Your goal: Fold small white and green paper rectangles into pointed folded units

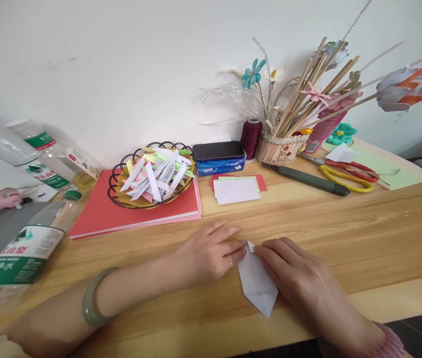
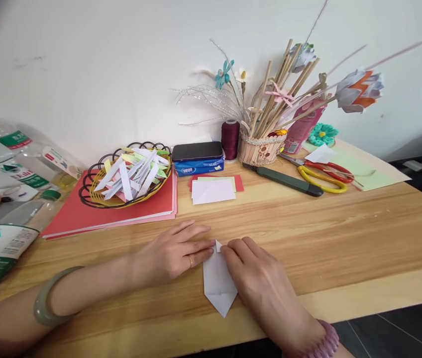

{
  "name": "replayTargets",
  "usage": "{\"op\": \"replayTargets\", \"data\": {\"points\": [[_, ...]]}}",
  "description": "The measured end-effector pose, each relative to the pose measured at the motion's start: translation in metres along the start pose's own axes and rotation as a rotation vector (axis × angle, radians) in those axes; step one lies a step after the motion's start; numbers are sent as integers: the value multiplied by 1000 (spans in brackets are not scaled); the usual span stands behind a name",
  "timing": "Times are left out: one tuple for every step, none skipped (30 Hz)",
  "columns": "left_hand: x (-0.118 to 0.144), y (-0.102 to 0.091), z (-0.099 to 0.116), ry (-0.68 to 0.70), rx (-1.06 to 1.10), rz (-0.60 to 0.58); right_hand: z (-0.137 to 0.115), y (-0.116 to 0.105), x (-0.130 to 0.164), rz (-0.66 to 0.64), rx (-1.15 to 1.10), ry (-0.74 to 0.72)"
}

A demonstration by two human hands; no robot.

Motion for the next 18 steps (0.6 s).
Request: {"op": "replayTargets", "data": {"points": [[-1, -1, 0, -6, 10, 4, -1, -1, -1, -2, 7, -19], [-2, -3, 0, -17, 20, 10, -3, -1, -1, -6, 16, -35], [-3, -4, 0, -32, 31, 15, -4, -2, -2, -9, 27, -48], [-4, -5, 0, -47, 39, 22, -5, -2, -2, -12, 39, -58], [-5, -6, 0, -57, 44, 31, -5, -2, -2, -15, 52, -68], [-6, -7, 1, -67, 46, 42, -6, -2, -2, -17, 64, -77], [-7, -7, 1, -79, 46, 55, -6, -2, -2, -15, 75, -86], [-7, -6, 1, -95, 46, 70, -6, -2, -2, -14, 82, -94], [-7, -5, 1, -116, 48, 88, -6, -2, -2, -13, 88, -102], [-8, -4, 1, -139, 51, 105, -7, -2, -2, -11, 94, -112], [-7, -3, 1, -156, 53, 120, -7, -2, -1, -9, 101, -122], [-7, -2, 1, -160, 54, 131, -7, -2, -1, -10, 108, -132], [-7, 0, 2, -152, 54, 137, -7, -2, -1, -10, 114, -140], [-7, 0, 2, -138, 54, 140, -8, -2, -1, -9, 120, -147], [-7, 0, 3, -126, 55, 145, -8, -2, -1, -5, 125, -152], [-7, 0, 3, -118, 56, 150, -8, -2, -1, -4, 129, -155], [-7, 0, 3, -111, 59, 156, -8, -2, -1, -1, 134, -158], [-8, -1, 4, -103, 62, 165, -9, -3, -1, 3, 140, -162]]}}
Point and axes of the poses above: each hand's wrist, its own x-axis away from the middle knuckle, its own y-axis out of the palm, z = x × y, the point moved 4 cm from there along -x, towards the middle knuckle, and after that the axes turned 3 degrees about z, right-handed, at the moved point
